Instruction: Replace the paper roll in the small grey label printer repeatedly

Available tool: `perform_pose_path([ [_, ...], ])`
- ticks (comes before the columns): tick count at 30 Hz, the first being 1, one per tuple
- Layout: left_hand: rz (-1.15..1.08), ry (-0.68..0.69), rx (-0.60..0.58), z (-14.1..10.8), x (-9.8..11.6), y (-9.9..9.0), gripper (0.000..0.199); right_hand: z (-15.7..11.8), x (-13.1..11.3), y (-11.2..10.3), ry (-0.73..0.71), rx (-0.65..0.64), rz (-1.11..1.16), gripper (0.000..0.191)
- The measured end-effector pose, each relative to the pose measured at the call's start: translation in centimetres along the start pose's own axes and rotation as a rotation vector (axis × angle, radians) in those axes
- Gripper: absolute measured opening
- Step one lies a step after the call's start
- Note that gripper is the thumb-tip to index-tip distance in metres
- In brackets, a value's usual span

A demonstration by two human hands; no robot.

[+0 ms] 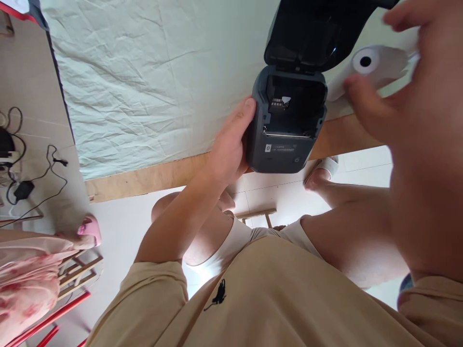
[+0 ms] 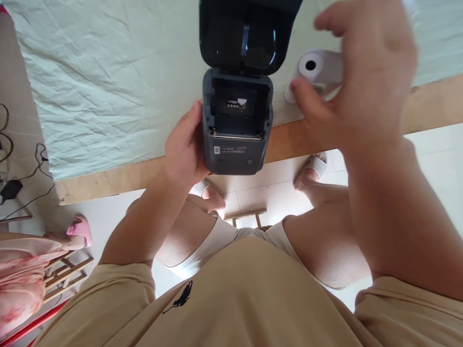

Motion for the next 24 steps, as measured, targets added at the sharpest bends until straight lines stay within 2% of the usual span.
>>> perform_pose_path([
  [2, 0.006, 0.002, 0.015, 0.0, 0.0, 0.1, 0.026, 0.4, -0.7, 1.4, -0.029, -0.087, -0.261, 0.072],
  [3, 0.011, 0.002, 0.018, 0.0, 0.0, 0.1, 0.026, 0.6, -0.8, 1.8, 0.009, -0.120, -0.354, 0.073],
  [6, 0.023, -0.010, 0.016, 0.0, -0.1, 0.0, 0.027, 0.7, -0.6, 2.2, 0.192, -0.223, -0.406, 0.063],
  [9, 0.024, -0.026, 0.003, 0.0, -0.3, -0.2, 0.029, 0.2, -1.0, 1.6, 0.255, -0.175, -0.263, 0.061],
  [15, 0.014, -0.016, 0.001, 0.0, -0.1, -0.2, 0.026, -1.3, -2.3, 2.5, -0.120, -0.053, -0.059, 0.051],
  [18, 0.018, 0.005, 0.010, 0.0, 0.1, 0.1, 0.026, -1.5, -2.0, 3.4, -0.108, -0.031, -0.016, 0.046],
  [20, 0.042, 0.005, 0.014, -0.1, 0.1, 0.3, 0.030, -1.4, -1.5, 3.9, -0.035, -0.045, 0.025, 0.053],
  [22, 0.080, -0.006, 0.045, -0.3, 0.1, 0.5, 0.034, -1.2, -0.8, 3.6, 0.024, -0.004, 0.114, 0.061],
  [24, 0.123, -0.027, 0.104, -0.4, 0.1, 0.4, 0.040, -0.8, -0.3, 2.6, 0.025, 0.065, 0.178, 0.057],
])
Point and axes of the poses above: each hand's wrist, its own z-axis towards the middle knuckle, its own y-axis out of the palm, x = y × z, the point moved 5 cm from there along z, towards the middle knuckle, and after that the axes turned 6 degrees about x, right-handed, at the moved point
